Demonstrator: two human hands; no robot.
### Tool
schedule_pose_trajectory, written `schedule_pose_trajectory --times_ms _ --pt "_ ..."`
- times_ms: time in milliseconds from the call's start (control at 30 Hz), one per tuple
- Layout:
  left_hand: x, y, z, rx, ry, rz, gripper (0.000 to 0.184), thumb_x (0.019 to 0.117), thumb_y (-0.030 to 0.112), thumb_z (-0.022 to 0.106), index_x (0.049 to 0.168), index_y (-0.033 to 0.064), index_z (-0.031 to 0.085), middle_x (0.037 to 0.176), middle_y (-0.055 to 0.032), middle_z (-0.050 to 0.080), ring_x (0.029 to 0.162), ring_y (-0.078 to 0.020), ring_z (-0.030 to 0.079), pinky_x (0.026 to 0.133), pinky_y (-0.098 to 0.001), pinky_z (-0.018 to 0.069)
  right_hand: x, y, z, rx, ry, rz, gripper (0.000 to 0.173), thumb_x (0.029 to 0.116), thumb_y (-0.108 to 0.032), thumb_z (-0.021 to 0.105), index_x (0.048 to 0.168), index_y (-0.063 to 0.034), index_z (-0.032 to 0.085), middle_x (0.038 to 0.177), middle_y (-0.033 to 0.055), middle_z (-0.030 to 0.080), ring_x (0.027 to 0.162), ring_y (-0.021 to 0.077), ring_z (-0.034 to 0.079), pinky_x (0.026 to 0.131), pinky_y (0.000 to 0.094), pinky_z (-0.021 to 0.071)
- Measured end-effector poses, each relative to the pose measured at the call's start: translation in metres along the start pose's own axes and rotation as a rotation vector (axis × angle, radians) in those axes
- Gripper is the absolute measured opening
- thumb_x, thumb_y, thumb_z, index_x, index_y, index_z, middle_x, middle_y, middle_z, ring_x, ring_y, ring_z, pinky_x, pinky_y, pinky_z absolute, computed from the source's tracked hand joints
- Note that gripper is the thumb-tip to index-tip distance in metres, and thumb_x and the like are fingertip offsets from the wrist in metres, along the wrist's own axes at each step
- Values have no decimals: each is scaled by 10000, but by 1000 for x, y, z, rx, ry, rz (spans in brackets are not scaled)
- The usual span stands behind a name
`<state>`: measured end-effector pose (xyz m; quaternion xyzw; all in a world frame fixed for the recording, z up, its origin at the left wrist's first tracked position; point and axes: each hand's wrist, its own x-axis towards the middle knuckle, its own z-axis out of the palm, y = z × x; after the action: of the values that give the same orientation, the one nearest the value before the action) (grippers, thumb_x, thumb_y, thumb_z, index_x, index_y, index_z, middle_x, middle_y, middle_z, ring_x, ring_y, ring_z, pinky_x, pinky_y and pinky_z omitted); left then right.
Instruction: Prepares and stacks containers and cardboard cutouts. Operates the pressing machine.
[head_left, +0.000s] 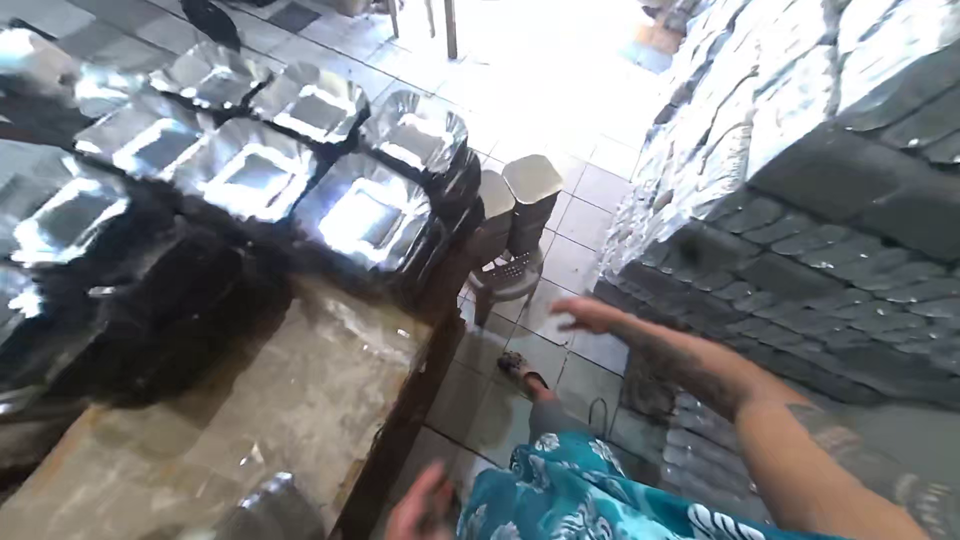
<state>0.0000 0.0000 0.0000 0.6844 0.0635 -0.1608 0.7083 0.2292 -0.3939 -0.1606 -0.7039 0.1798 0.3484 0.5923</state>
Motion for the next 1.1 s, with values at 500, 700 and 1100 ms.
schedule_pose_trajectory --times_ms 500,700,1100 --pt "569 -113 259 -547 -41 -294 701 1017 696 266 1434 177 486 1354 -47 617 1239 -201 591 998 -489 528 307 -156 -221 238 -152 -267 1035 827 -223 753 1631 -175 103 1279 131 631 1015 220 691 838 392 609" --pt "596 -122 269 -684 122 -240 587 970 649 437 1327 191 526 1298 -49 614 1229 -220 573 999 -540 495 313 -152 -220 402 -241 -271 696 856 -146 665 1488 -141 373 1071 95 694 910 198 714 789 394 623" --pt "601 -107 288 -608 39 -295 630 1000 662 384 1362 170 536 1326 -56 634 1268 -218 574 1055 -527 479 299 -145 -248 430 -194 -322 601 862 -148 669 1423 -127 454 1089 90 703 947 199 716 827 401 621"
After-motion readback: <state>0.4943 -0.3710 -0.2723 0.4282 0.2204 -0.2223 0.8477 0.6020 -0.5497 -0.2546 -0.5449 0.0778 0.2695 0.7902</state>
